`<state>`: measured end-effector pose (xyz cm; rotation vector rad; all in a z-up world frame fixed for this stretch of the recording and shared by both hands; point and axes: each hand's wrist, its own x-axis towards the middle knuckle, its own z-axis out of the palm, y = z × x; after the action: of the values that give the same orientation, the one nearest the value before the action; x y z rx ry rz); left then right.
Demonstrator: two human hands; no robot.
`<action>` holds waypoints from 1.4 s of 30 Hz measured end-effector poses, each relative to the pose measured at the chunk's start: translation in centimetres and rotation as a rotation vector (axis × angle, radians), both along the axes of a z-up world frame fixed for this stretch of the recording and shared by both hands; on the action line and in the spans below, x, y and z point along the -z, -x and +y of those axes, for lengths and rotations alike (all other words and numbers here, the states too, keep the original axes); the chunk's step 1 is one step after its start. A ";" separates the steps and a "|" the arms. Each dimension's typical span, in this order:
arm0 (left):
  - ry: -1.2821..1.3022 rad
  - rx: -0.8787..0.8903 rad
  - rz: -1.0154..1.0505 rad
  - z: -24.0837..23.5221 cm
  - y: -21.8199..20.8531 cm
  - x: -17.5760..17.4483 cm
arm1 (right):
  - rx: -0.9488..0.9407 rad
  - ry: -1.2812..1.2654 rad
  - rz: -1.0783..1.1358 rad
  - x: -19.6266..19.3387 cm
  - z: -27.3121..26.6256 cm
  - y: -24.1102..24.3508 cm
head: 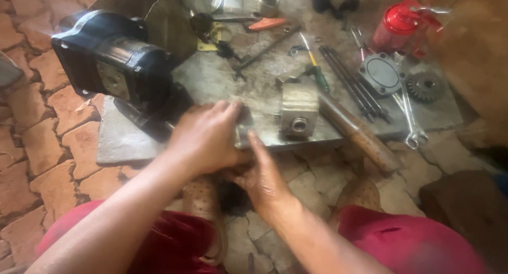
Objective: The person disassembles and reassembles various components of a metal pump housing, including removing a plate, handling gears, and checking the fit of the inner cylinder parts by hand and using a screwdriver.
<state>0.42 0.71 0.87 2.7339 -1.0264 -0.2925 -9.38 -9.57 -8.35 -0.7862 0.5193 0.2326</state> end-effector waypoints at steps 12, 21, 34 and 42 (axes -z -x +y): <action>0.340 -0.023 -0.127 3.8 0.9 0.9 | 0.130 0.369 0.039 -2.7 1.8 -0.3; 0.543 -0.063 -0.236 6.6 2.5 2.4 | 0.110 0.590 -0.270 -3.0 3.0 -0.3; 0.670 -0.192 -0.337 7.3 3.8 4.5 | 0.083 0.774 -0.438 -3.1 4.3 -0.7; 0.918 -0.171 -0.453 8.9 4.0 7.1 | 0.079 0.829 -0.326 -2.4 3.5 -1.4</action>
<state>-3.62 9.58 -6.24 2.0201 -0.7288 0.6875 -7.94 -6.12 -5.93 -1.5727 0.3238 -0.2075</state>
